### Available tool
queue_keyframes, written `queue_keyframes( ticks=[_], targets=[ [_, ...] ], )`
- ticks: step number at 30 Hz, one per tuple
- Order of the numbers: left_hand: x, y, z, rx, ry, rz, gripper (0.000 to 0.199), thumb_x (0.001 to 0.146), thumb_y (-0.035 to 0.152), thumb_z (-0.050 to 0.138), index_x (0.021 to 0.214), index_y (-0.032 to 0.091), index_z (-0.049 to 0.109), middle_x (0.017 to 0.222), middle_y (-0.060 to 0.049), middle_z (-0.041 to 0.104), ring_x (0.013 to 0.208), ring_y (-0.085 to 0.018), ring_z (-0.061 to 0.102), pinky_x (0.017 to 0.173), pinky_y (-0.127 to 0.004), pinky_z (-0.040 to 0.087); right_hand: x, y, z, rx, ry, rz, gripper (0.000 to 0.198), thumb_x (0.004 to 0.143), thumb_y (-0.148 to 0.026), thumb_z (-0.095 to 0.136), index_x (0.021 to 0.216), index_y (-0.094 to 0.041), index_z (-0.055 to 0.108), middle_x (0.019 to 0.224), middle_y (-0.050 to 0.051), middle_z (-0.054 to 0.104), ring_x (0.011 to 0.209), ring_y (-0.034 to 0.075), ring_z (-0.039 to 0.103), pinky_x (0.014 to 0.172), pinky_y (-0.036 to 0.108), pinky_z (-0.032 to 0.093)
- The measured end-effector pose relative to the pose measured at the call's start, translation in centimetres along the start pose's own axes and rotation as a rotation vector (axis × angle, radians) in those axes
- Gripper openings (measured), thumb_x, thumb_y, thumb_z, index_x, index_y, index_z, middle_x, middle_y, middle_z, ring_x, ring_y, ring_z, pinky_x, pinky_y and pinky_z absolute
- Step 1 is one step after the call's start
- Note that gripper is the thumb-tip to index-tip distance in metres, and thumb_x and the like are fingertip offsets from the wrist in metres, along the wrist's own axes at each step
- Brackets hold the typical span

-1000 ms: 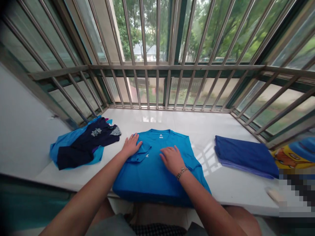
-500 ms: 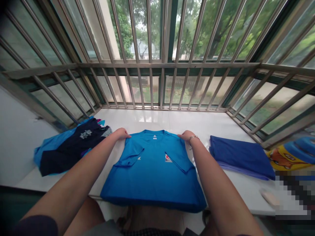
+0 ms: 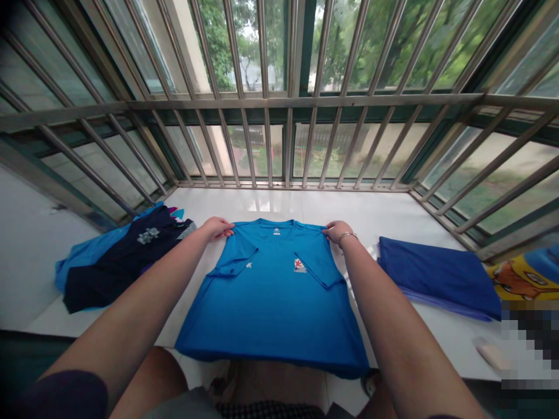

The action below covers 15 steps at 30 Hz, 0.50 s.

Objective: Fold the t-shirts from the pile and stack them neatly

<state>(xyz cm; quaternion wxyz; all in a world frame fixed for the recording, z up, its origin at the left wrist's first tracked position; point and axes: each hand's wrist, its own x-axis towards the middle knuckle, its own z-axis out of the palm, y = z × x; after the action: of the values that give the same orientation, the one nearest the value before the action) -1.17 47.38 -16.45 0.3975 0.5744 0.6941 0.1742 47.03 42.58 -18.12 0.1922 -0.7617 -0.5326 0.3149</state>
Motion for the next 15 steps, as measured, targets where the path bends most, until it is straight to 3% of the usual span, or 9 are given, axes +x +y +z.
queue_keyframes(
  ticks=[4,7,9,12,15],
  targets=[
    [-1.0,2.0,-0.4,-0.235,0.07,0.044,0.045,0.088,0.056,0.086,0.09,0.018,0.061,0.085,-0.012,0.082,0.075,-0.017,0.078,0.069,-0.025,0.061,-0.7,-1.6,-0.6,0.154,0.129,-0.052,0.033,0.087,-0.044,0.085,0.101,-0.016,0.074,0.077,0.007,0.076,0.066,0.018,0.075,0.06,0.026,0.062],
    [-3.5,2.0,-1.1,-0.368,0.098,0.104,0.043,0.09,0.052,0.085,0.096,0.02,0.058,0.096,-0.011,0.083,0.085,-0.018,0.081,0.077,-0.028,0.064,-3.7,-1.4,-1.8,0.239,0.189,-0.129,0.032,0.091,-0.043,0.08,0.106,-0.016,0.072,0.096,0.011,0.079,0.079,0.02,0.079,0.07,0.029,0.066],
    [-6.3,0.4,-1.5,-0.454,0.089,0.172,0.049,0.083,0.056,0.089,0.097,0.02,0.058,0.098,-0.01,0.083,0.09,-0.021,0.082,0.082,-0.033,0.066,-6.9,0.0,-2.4,0.248,0.205,-0.2,0.035,0.09,-0.047,0.081,0.107,-0.018,0.072,0.1,0.01,0.08,0.085,0.022,0.079,0.078,0.032,0.066],
    [-11.5,-4.0,-1.5,-0.518,0.02,0.248,0.06,0.07,0.065,0.092,0.095,0.021,0.06,0.093,-0.007,0.083,0.094,-0.027,0.082,0.087,-0.042,0.066,-12.4,3.8,-2.3,0.15,0.212,-0.359,0.041,0.088,-0.059,0.08,0.105,-0.022,0.075,0.096,0.009,0.08,0.089,0.026,0.078,0.083,0.037,0.065],
    [-16.4,-8.8,-0.9,-0.336,-0.082,0.211,0.051,0.07,0.064,0.087,0.092,0.023,0.066,0.089,-0.004,0.081,0.091,-0.027,0.08,0.085,-0.04,0.065,-17.3,8.1,-1.0,0.031,0.151,-0.512,0.034,0.093,-0.058,0.069,0.102,-0.026,0.077,0.107,0.011,0.08,0.099,0.029,0.077,0.089,0.041,0.064]
  ],
)
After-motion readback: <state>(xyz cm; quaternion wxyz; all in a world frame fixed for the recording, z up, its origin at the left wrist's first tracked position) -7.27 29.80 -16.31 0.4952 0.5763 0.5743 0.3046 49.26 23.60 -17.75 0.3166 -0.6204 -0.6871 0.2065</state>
